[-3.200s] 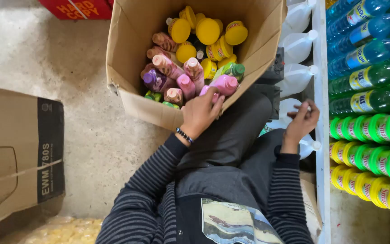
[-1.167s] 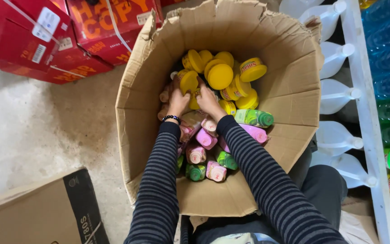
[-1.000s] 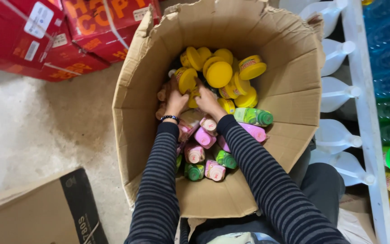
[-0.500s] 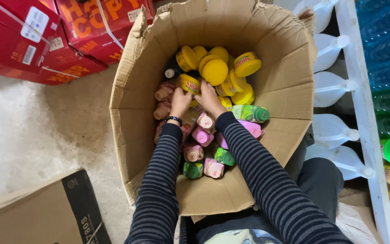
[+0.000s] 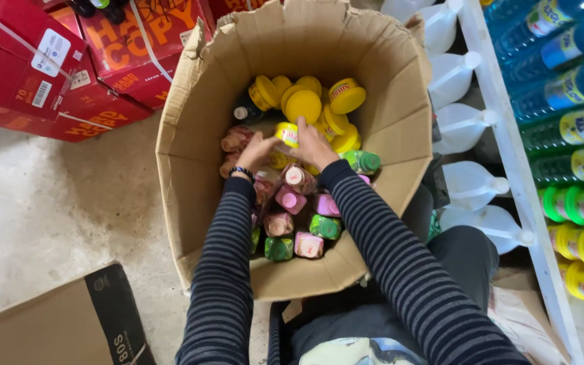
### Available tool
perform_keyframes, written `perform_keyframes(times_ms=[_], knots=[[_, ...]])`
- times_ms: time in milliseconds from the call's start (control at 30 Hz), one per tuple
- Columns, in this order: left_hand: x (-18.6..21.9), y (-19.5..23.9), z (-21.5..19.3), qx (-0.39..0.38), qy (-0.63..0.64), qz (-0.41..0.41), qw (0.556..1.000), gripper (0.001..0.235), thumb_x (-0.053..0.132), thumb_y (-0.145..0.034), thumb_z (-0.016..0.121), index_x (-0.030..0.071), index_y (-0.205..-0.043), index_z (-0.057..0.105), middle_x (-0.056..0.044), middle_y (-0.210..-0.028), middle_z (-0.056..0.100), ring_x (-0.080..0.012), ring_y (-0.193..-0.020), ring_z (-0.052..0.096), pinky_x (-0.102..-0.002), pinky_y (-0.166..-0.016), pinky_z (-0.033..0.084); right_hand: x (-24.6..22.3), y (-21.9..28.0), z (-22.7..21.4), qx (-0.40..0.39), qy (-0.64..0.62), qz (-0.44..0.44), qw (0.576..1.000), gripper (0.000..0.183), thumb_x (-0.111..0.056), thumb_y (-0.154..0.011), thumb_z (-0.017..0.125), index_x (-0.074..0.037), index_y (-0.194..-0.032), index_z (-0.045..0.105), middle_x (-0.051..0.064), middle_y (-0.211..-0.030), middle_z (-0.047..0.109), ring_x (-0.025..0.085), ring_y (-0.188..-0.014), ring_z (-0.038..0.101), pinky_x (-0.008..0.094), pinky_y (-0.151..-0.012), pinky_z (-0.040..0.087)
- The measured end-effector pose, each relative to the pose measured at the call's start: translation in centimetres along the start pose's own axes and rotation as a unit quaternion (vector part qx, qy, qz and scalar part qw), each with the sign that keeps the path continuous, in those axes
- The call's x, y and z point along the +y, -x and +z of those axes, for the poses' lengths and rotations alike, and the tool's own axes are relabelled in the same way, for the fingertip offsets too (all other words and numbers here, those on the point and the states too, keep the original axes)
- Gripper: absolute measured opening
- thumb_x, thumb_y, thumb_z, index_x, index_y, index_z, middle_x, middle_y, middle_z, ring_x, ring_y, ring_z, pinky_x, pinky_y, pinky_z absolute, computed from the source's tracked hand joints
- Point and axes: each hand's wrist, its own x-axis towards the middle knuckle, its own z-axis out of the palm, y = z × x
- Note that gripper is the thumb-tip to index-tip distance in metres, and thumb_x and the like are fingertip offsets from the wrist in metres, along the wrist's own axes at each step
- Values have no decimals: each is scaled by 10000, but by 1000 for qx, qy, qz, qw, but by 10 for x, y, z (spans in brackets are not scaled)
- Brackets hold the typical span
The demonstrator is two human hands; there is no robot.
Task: Stocking grocery shelves with cleaning products and dish soap from a cardboard box.
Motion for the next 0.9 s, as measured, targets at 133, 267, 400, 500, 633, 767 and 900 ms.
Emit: perform_keyframes(times_ms=[133,267,400,500,633,767,900], knots=[[75,57,15,-28,121,9,992,715,266,-835,773,-41,-1382,430,-194,-1242,653,-268,-1051,674,-431,-835,575,-28,15,-34,14,13,10,1000,689,-270,-775,781,-25,-1284,386,321,-1090,650,508,-1039,640,559,-902,529],[99,80,25,20,170,1,985,658,385,-844,732,119,-1376,449,-56,-1188,639,-183,-953,664,-337,-730,529,-43,36,-65,64,23,-62,996,633,-246,-742,802,-60,-1226,438,287,-1141,633,494,-1069,617,557,-894,506],[107,108,37,47,213,30,975,517,524,-877,724,131,-1204,652,40,-978,685,-64,-817,628,-243,-700,481,-50,64,-84,128,7,-142,982,641,-209,-724,790,-60,-1246,448,262,-1184,626,479,-1128,603,528,-922,503],[114,128,48,24,228,74,971,463,557,-890,727,130,-1069,727,65,-873,697,-50,-749,586,-238,-659,431,-66,99,-109,168,-32,-140,975,676,-213,-782,783,-61,-1337,429,250,-1211,625,459,-1146,608,512,-954,501],[133,179,68,29,188,81,978,478,586,-950,758,115,-1021,723,74,-792,552,-75,-674,441,-249,-614,344,-64,140,-126,205,-83,-168,961,617,-228,-836,804,-69,-1313,447,211,-1237,638,412,-1162,635,470,-943,530],[157,254,104,-7,182,119,976,431,528,-849,750,169,-1081,697,93,-897,658,-26,-792,576,-225,-665,432,-69,192,-135,276,-88,-234,928,564,-130,-854,800,-82,-1342,521,170,-1277,618,356,-1156,662,413,-942,569],[140,268,130,-1,242,122,963,491,485,-819,791,173,-1157,619,65,-962,647,-54,-839,592,-265,-689,459,-57,222,-130,325,-101,-228,912,602,-98,-861,842,-113,-1395,564,109,-1298,590,275,-1125,675,332,-902,595]])
